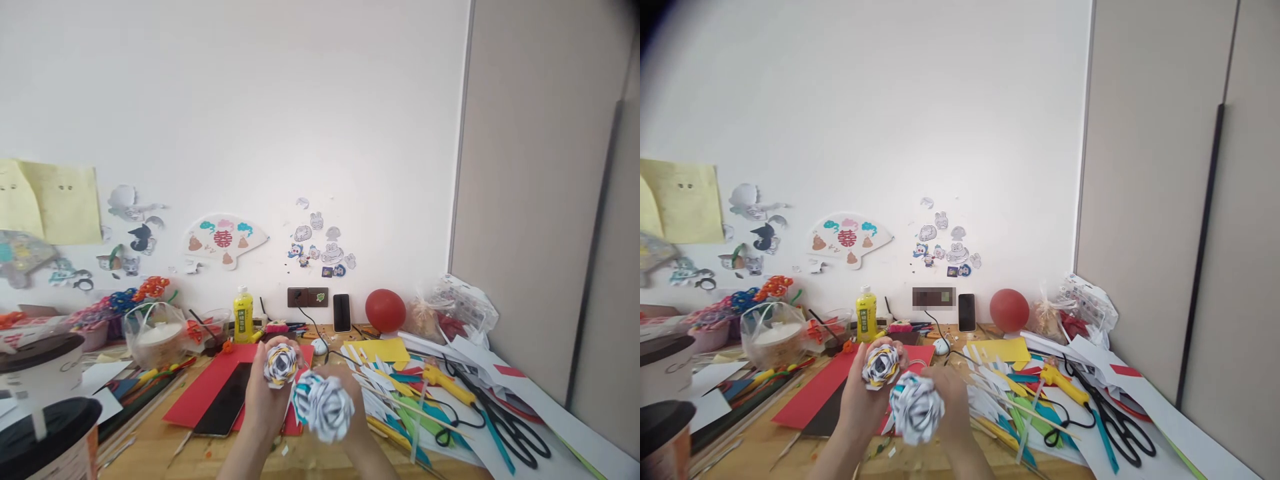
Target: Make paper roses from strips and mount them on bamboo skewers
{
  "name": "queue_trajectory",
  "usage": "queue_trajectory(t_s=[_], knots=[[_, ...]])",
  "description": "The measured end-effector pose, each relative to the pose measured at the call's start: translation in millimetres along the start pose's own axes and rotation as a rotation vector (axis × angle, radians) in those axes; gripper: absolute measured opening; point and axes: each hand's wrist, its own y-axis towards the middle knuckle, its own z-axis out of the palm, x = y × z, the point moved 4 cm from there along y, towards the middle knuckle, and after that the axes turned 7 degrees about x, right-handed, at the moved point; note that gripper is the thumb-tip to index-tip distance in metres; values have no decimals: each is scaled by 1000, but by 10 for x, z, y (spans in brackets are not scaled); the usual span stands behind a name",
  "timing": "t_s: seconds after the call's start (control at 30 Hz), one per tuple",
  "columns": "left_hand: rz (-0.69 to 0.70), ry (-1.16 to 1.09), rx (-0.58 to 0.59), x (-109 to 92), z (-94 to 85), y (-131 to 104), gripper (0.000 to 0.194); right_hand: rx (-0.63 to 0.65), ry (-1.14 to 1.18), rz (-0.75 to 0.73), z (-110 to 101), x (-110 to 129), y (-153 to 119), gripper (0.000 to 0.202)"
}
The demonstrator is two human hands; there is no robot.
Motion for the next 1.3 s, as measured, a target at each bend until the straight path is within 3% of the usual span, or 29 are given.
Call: queue_trajectory(t_s=[0.17,0.37,0.5,0.6,0.7,0.83,1.1,1.3], knots=[[35,73,-46,-164,-130,-18,17,96,-75,-151,163,-41,-64,22],[-7,171,-91,-48,-203,-80,9,123,-121,-112,352,-60,-90,27],[-37,252,-83,73,-224,-153,13,87,-82,-60,128,138,-42,30],[-36,334,-93,124,-249,-210,13,19,-40,-27,-119,380,41,21],[-20,439,-99,144,-264,-251,9,39,-6,-57,-242,622,109,14],[22,571,-83,146,-275,-266,8,75,-51,-2,-254,733,127,9],[29,679,-13,200,-310,-258,17,141,-52,155,-230,693,119,15],[44,713,-27,190,-268,-288,20,177,-39,78,-254,773,142,20]])
